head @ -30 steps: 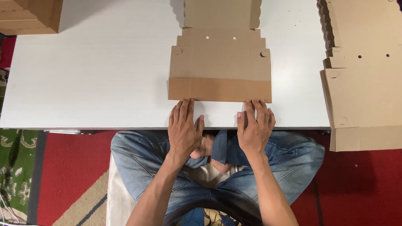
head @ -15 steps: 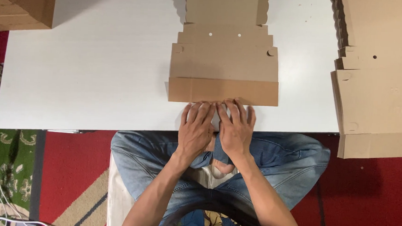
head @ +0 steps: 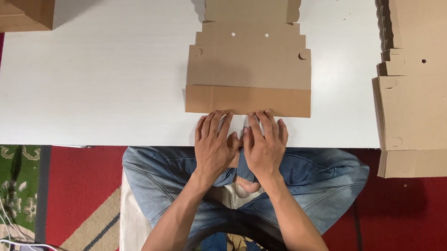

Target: Folding and assembling cardboard boxes from flat sheets by hand.

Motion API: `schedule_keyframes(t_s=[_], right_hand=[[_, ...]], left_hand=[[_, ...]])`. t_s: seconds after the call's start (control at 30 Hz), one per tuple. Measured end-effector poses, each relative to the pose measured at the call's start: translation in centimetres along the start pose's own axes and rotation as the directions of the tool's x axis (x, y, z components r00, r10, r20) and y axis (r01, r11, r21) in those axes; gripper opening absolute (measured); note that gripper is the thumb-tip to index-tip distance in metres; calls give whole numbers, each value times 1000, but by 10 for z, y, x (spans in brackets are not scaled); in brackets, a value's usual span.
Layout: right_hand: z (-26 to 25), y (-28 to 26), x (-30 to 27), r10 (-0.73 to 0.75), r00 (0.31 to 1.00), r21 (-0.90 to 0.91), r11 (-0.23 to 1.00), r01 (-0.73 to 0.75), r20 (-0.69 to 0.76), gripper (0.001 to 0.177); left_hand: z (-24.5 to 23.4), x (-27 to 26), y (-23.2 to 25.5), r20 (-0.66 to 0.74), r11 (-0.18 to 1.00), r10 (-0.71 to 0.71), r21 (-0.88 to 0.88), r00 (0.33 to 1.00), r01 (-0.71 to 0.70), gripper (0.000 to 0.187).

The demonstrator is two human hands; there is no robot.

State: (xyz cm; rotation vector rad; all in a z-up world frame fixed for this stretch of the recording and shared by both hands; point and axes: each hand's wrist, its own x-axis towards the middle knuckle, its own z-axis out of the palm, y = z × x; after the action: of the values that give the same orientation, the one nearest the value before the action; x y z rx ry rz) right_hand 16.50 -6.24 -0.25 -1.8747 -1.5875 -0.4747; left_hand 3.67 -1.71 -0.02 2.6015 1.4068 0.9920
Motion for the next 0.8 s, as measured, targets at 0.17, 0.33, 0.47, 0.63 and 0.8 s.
schedule_keyframes(t_s=[0.17,0.33,0.47,0.63,0.8], right_hand=[[-4,24,-6,54,998,-9,998,-54,-39,33],[-12,47,-11,78,995,-64,995,-82,-62,34],[-14,56,-15,91,995,-24,995,-92,-46,34],[-13,56,-15,98,995,-2,995,-98,-28,34],[-9,57,-18,111,994,-19,994,-111,-9,34]], left_hand=[[-9,-5,-5,15,999,-38,11,999,38,49],[-10,-9,-9,-4,998,-65,21,998,65,55],[-8,-9,-11,6,997,-52,61,999,52,58],[-10,-8,-13,48,993,-60,109,997,54,63],[-22,-4,-11,177,996,-87,42,980,80,67]])
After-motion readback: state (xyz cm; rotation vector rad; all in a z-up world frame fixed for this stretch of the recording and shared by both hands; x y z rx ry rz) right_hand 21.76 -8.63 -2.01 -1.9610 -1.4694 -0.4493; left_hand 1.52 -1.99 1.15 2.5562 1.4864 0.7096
